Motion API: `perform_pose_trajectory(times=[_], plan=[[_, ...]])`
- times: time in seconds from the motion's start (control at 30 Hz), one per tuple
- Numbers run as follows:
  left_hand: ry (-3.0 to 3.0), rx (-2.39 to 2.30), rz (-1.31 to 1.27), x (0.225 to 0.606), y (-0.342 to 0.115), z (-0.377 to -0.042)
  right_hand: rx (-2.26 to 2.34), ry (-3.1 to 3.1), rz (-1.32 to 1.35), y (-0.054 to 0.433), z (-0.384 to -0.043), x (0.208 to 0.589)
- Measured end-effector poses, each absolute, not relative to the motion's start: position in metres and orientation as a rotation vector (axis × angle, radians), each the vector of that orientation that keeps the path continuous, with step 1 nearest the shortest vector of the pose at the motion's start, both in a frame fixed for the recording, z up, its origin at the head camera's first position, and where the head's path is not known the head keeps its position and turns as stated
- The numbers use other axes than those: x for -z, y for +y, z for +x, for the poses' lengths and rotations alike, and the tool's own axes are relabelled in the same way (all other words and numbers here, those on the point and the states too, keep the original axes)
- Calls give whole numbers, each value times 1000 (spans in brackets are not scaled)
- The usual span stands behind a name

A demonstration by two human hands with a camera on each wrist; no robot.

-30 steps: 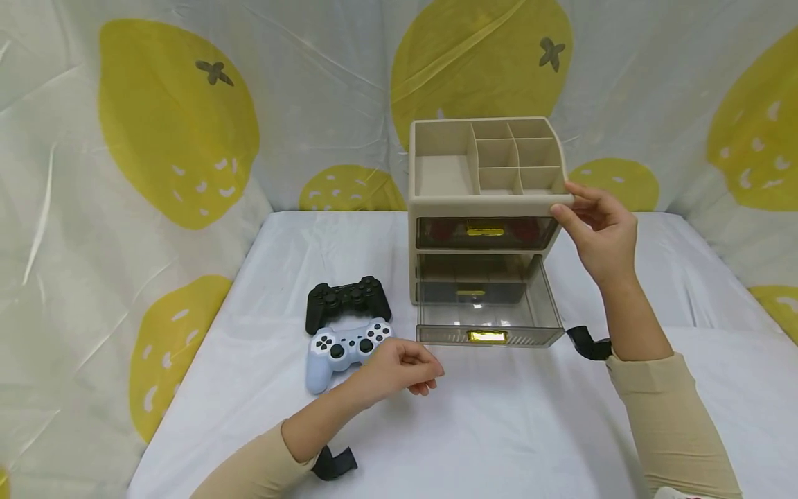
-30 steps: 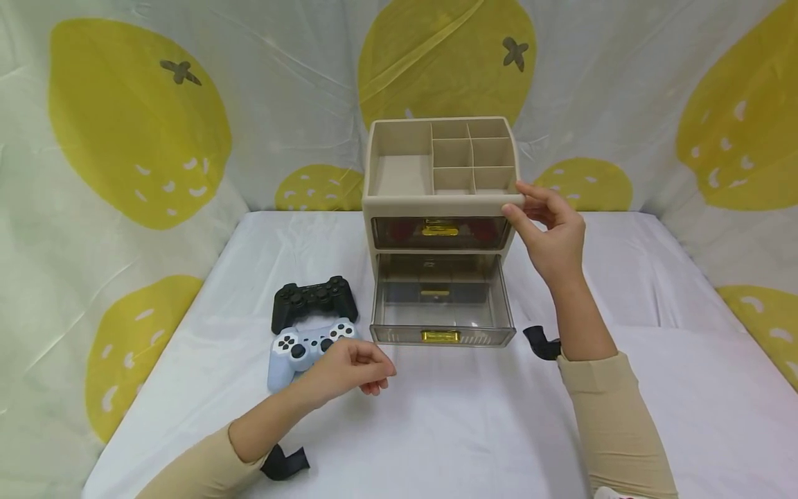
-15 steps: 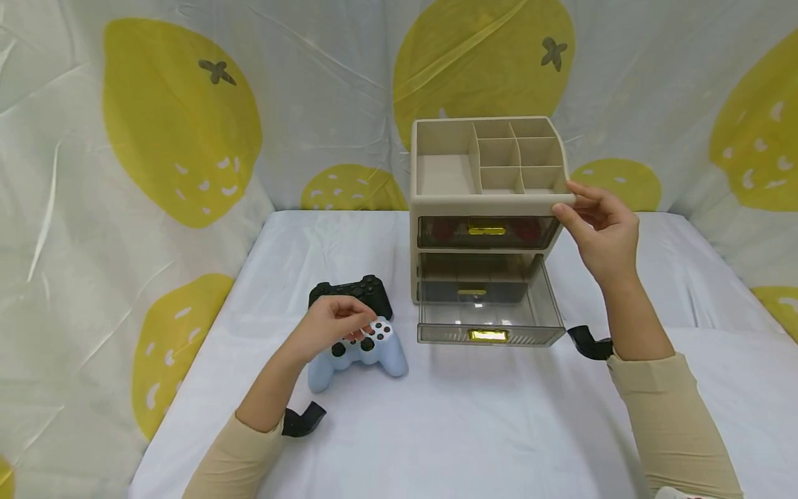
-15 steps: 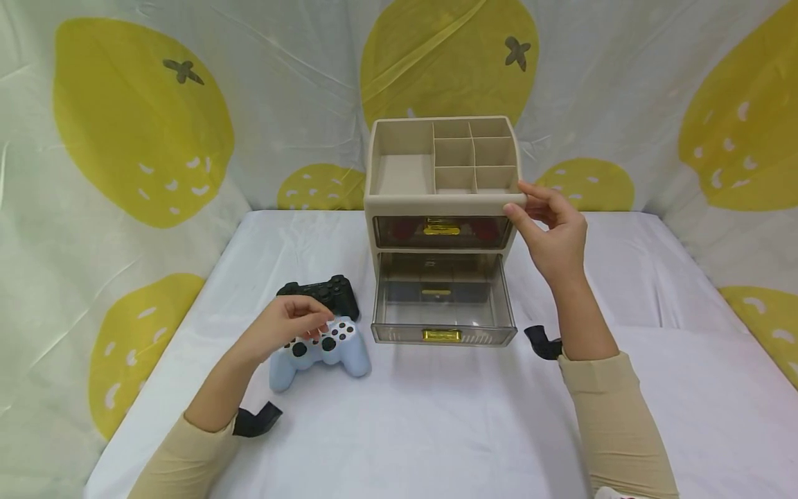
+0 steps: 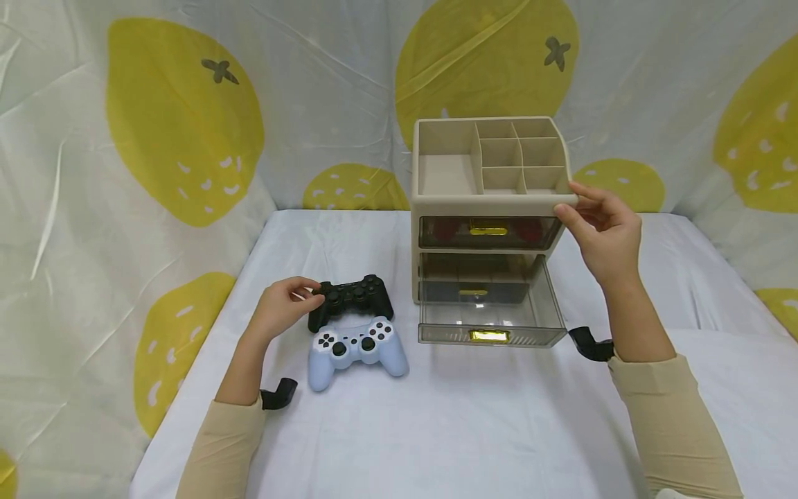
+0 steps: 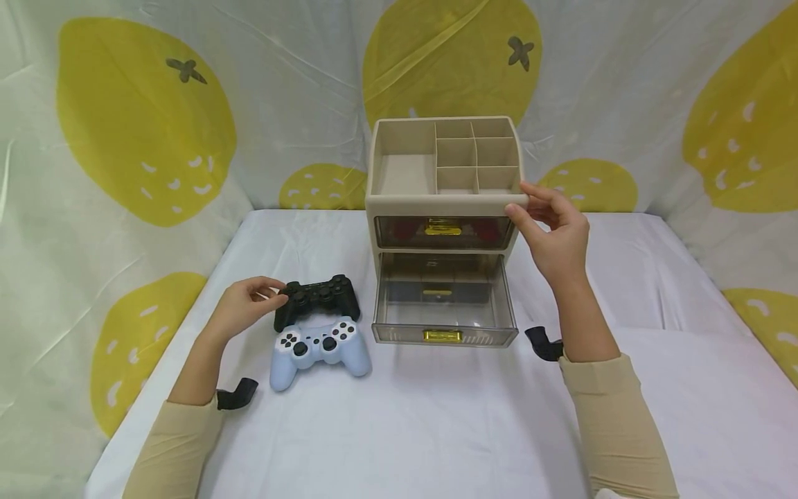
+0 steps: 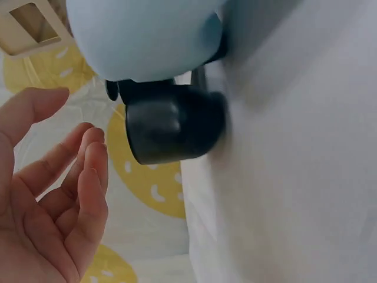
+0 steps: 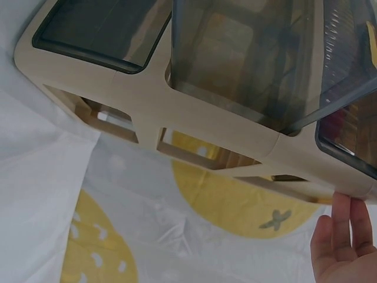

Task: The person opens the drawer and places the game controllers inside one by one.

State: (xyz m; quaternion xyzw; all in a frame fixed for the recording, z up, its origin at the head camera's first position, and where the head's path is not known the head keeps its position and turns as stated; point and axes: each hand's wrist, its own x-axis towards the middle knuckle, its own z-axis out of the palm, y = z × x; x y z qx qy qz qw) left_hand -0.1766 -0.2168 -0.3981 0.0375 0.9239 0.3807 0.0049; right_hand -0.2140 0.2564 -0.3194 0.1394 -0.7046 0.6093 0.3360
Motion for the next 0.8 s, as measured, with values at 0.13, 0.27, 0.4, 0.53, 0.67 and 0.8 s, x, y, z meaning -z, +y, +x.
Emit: perform_pose_trajectory(times=[0.13,0.27,0.4,0.53,0.67,0.8], plan=[[2901,-1134,148,404,-222,-182,-1572,-1855,352,257,-213,319],[2863,-1063,165,410,-226,-188,-1564,-1866,340,257,-213,319],[2777,-998,184,415,-228,-193,-1581,-1850,351,257,-213,319],[2743,-977,195,417,-227,-196,-1602,-1829,369,258,-215,320],[2749,-966,222,418,-225,-197,-1618,-1813,377,258,-215,321],[2739,-947,247,418,-223,-199,-1651,-1790,390,257,-216,322]])
